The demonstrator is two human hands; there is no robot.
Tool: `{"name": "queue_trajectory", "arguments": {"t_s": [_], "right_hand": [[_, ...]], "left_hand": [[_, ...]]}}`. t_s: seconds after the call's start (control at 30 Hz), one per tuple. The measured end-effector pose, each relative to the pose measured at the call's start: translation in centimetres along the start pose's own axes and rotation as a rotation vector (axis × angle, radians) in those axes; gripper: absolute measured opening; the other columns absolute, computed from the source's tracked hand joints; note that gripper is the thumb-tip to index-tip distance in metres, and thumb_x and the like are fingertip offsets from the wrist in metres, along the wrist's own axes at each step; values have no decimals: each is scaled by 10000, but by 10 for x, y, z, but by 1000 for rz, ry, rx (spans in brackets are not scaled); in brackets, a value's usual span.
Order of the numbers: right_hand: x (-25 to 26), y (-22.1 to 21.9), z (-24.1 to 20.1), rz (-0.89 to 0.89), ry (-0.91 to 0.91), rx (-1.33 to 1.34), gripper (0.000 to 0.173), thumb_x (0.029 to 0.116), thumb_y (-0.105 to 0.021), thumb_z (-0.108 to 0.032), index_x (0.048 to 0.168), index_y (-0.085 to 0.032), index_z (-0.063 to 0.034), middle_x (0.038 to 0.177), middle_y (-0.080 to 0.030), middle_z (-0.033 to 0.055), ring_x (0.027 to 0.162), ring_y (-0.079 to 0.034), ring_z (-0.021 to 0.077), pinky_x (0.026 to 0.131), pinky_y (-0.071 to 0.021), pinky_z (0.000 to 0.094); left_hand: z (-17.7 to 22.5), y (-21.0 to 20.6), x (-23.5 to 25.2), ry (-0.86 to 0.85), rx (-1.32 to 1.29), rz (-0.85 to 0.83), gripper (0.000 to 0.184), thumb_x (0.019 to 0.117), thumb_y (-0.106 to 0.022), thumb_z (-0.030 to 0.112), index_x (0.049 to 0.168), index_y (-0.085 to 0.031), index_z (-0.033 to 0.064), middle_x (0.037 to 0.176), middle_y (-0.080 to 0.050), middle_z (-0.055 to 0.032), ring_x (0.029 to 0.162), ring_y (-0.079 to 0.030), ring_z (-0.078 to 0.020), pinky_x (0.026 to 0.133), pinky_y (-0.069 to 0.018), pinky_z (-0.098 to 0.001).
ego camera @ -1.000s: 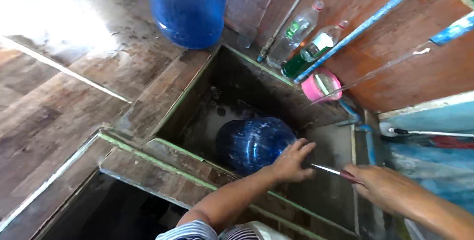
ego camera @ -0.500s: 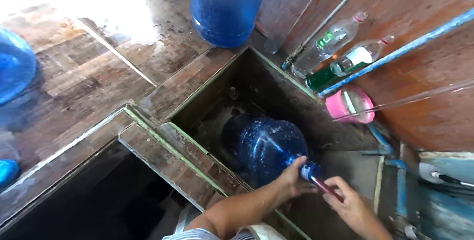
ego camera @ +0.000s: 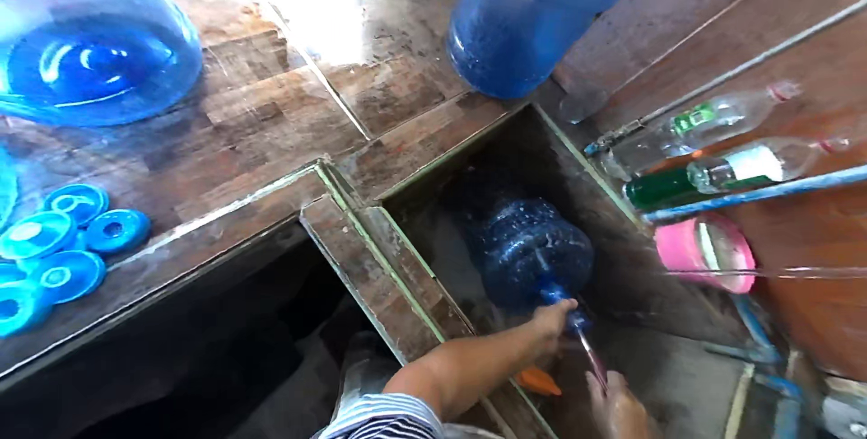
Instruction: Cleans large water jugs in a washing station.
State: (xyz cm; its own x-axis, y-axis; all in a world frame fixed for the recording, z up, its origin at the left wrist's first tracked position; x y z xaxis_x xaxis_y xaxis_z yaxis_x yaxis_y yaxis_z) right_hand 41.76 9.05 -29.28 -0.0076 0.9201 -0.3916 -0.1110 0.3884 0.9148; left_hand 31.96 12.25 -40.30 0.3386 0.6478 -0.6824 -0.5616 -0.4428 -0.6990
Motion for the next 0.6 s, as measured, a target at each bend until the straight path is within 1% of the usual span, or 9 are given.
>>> {"name": "queue_trajectory", "arguments": {"t_s": [0.17, 0.23, 0.27, 0.33, 0.4, 0.47, 0.5, 0.53, 0.6], "right_hand": [[14, -41, -37, -286, -15, -97, 479, 1072, -490, -301, 1395, -539, 50, 1204, -681, 313, 1158, -655, 493, 976, -499, 648], [20, -27, -54, -289, 56, 95, 388, 1055, -547, -237, 1287, -615, 67, 1097, -703, 300, 1055, -691, 446, 937, -522, 606], [24, -17, -58, -255, 97, 272, 323, 1057, -555, -205, 1179, -657, 77, 934, -693, 254, 865, -686, 371, 809, -545, 535], [25, -15, -65, -247, 71, 814, 280, 1100, -437, -165, 977, -620, 7, 603, -494, 2, 455, -420, 71, 439, -386, 235], [11, -37, -76, -371, -127, 1208, 427, 1140, -269, -313, 863, -524, -112, 503, -401, -93, 356, -327, -16, 347, -304, 148], [3, -48, -75, -329, -87, 798, 436, 1142, -282, -278, 919, -578, -50, 565, -473, 36, 441, -431, 115, 433, -387, 250], [2, -42, -72, -331, -25, 478, 402, 1125, -386, -237, 1122, -658, 58, 799, -656, 208, 700, -641, 291, 676, -541, 427], [0, -36, -69, -370, -1, 222, 432, 1108, -438, -290, 1268, -629, 63, 1040, -711, 275, 982, -707, 391, 894, -547, 538], [-6, -9, -62, -315, 32, -13, 492, 1081, -490, -358, 1305, -601, 65, 1147, -696, 310, 1118, -672, 481, 964, -502, 635]], "left_hand": [[-14, 23, -5, 79, 195, 213, 835, 900, -789, 328, 1484, -351, -78, 1435, -475, -300, 1301, -512, -383, 1048, -463, -528], [-2, 31, -10, -23, 89, 232, 594, 909, -766, 206, 1358, -492, -68, 1217, -597, -260, 1067, -608, -331, 898, -524, -488], [9, 29, -13, -78, -5, 165, 402, 964, -688, 202, 1254, -552, -41, 1038, -620, -188, 876, -609, -257, 764, -532, -426], [32, 20, -23, -137, -211, -33, 242, 1063, -466, 295, 1057, -559, 71, 810, -619, -55, 679, -613, -148, 624, -534, -312], [33, 25, -28, -120, -295, -47, 378, 1079, -383, 425, 1033, -561, 95, 810, -654, -62, 689, -648, -168, 626, -550, -322], [22, 45, -27, -83, -184, 137, 479, 1076, -468, 446, 1254, -567, 12, 1054, -633, -152, 914, -619, -239, 818, -528, -416], [15, 53, -24, -50, -127, 218, 533, 1056, -548, 408, 1344, -530, -41, 1212, -604, -224, 1067, -597, -302, 928, -501, -479], [9, 58, -21, -19, -93, 282, 558, 1018, -632, 354, 1367, -507, -62, 1279, -576, -251, 1137, -577, -331, 965, -484, -505], [8, 56, -20, -9, -43, 252, 546, 998, -660, 303, 1376, -495, -55, 1276, -579, -242, 1128, -581, -320, 949, -495, -493]]}}
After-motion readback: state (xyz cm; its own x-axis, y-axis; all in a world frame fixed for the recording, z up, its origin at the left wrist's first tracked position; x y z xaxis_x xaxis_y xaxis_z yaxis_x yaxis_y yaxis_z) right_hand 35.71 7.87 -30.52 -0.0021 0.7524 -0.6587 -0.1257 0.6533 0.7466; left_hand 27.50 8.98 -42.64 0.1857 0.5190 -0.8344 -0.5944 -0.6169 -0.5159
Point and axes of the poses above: each hand's wrist, its own x-axis towards the middle knuckle, its own y-axis out of the back of the hand, z = x × y, the point moved 7 cm from there along x, towards the middle knuckle
